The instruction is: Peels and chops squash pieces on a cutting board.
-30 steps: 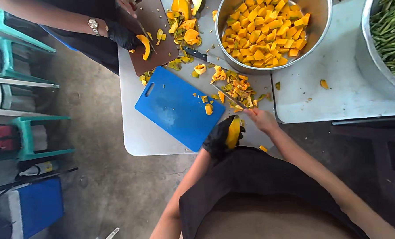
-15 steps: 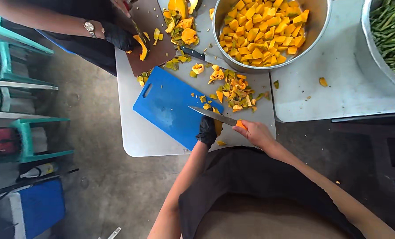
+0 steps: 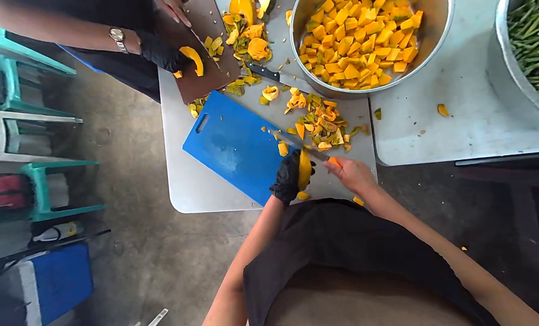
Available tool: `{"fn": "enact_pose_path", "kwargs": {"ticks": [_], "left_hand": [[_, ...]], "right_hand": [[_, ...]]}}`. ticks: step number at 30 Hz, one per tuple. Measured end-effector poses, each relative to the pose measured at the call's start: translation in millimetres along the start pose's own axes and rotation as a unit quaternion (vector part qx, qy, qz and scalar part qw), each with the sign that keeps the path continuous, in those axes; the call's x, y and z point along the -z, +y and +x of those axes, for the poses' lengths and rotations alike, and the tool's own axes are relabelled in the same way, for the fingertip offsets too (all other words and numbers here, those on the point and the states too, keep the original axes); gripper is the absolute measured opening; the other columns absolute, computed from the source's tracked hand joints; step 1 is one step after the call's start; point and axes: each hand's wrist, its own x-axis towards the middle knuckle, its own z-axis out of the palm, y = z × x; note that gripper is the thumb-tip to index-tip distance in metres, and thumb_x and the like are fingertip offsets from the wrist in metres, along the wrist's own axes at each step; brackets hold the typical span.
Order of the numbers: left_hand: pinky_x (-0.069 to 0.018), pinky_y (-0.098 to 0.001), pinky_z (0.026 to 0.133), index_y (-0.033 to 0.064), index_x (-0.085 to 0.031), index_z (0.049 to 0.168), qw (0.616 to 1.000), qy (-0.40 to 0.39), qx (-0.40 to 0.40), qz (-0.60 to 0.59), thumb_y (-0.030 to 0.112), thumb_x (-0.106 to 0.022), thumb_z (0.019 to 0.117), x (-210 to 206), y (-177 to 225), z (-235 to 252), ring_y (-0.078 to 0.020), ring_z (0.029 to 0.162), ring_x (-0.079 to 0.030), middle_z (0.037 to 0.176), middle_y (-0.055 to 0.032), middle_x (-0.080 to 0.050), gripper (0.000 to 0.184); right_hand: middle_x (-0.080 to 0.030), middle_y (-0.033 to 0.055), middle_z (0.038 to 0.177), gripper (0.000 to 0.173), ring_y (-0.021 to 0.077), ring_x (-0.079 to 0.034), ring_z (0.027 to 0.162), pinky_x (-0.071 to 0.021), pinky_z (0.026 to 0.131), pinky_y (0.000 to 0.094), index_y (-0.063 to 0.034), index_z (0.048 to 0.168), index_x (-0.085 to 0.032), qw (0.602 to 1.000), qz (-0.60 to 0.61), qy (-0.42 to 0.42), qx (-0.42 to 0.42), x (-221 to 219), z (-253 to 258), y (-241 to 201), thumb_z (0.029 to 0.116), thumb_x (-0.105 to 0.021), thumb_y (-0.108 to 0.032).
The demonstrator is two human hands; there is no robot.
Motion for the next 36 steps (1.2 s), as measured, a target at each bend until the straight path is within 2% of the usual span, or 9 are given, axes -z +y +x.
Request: {"fn": "enact_pose_path", "kwargs": {"ticks": [7,10,14,16,19,22,25,30,36], "left_hand": [[-0.0523,-0.0238,0.053,0.0082,-0.057,0.122,0.993,-0.053,-0.001,-0.106,0.037,-0.026,0.1126,13,-10,5,-0.009,0.059,-0.062,0.086,-0.0033,-0.071,0.043],[-0.0538,-0.0229,0.055,0.0055,-0.058,0.115,0.992,-0.061,-0.016,-0.11,0.029,-0.027,0.1124,19,-5,0,-0.008,0.06,-0.062,0.079,-0.0012,-0.067,0.039],[-0.0556,-0.0218,0.058,0.0088,-0.058,0.113,0.984,-0.119,-0.088,-0.103,0.031,-0.027,0.108,31,3,-19,-0.0063,0.064,-0.064,0.086,0.0009,-0.071,0.039],[-0.0558,-0.0232,0.058,0.0092,-0.06,0.115,0.986,-0.087,-0.102,-0.097,0.035,-0.029,0.1086,40,-8,-12,-0.007,0.064,-0.064,0.086,0.0003,-0.071,0.04],[-0.0568,-0.032,0.066,0.0046,-0.059,0.127,0.996,0.03,-0.082,0.0,0.038,-0.029,0.1111,55,-37,7,-0.014,0.073,-0.065,0.095,-0.0079,-0.07,0.047],[-0.052,-0.0553,0.095,-0.0014,-0.06,0.133,0.971,0.171,0.004,0.167,0.031,-0.027,0.1135,70,-48,35,-0.0362,0.106,-0.067,0.117,-0.0246,-0.068,0.05],[-0.0411,-0.0621,0.108,-0.0019,-0.057,0.138,0.938,0.225,0.065,0.256,0.031,-0.024,0.1136,89,-65,56,-0.0443,0.127,-0.057,0.132,-0.0296,-0.061,0.053],[-0.0433,-0.0579,0.107,-0.0087,-0.065,0.119,0.93,0.26,0.029,0.258,0.03,-0.047,0.1083,105,-76,64,-0.0448,0.122,-0.059,0.121,-0.0317,-0.064,0.044],[-0.0443,-0.0533,0.106,-0.0033,-0.07,0.114,0.92,0.336,-0.065,0.189,0.017,-0.055,0.1025,131,-98,15,-0.0382,0.118,-0.061,0.116,-0.0235,-0.069,0.027]], "right_hand": [[-0.053,0.0088,0.069,0.054,0.024,-0.054,0.067,-0.0457,0.066,0.0481,0.0023,0.095,-0.064,0.992,0.093,-0.015,0.085,6,-8,14,0.1081,-0.046,-0.047],[-0.06,0.0166,0.074,0.061,0.034,-0.061,0.074,-0.0478,0.07,0.0551,0.0051,0.098,-0.065,0.993,0.039,-0.023,0.106,1,-7,12,0.1062,-0.046,-0.053],[-0.067,0.0311,0.106,0.066,0.0476,-0.064,0.106,-0.0456,0.094,0.0678,0.0064,0.116,-0.067,0.996,0.044,-0.034,-0.063,-9,19,47,0.1075,-0.042,-0.054],[-0.066,0.029,0.104,0.065,0.0421,-0.063,0.1,-0.0459,0.092,0.0618,0.0082,0.115,-0.066,0.99,0.097,-0.034,-0.096,-10,26,62,0.11,-0.038,-0.05],[-0.056,0.0157,0.085,0.063,0.0253,-0.053,0.071,-0.0468,0.071,0.0453,0.0053,0.114,-0.061,0.98,0.146,-0.031,-0.13,-15,24,58,0.1101,-0.035,-0.051],[-0.062,0.0256,0.102,0.058,0.0352,-0.062,0.085,-0.0514,0.081,0.0526,0.0045,0.136,-0.049,0.981,0.131,-0.038,-0.137,-11,21,37,0.107,-0.051,-0.046],[-0.064,0.0267,0.107,0.056,0.0365,-0.065,0.091,-0.0522,0.085,0.0535,0.0042,0.137,-0.049,0.985,0.106,-0.092,-0.101,-23,19,19,0.107,-0.054,-0.042],[-0.063,0.018,0.093,0.05,0.0246,-0.061,0.076,-0.0531,0.075,0.0417,0.0033,0.128,-0.057,0.976,0.062,-0.195,-0.066,-52,38,2,0.1095,-0.047,-0.042],[-0.064,0.0228,0.095,0.053,0.0334,-0.064,0.08,-0.0545,0.079,0.0509,0.0052,0.131,-0.055,0.986,0.094,-0.043,-0.128,-39,55,6,0.1112,-0.041,-0.042]]}}
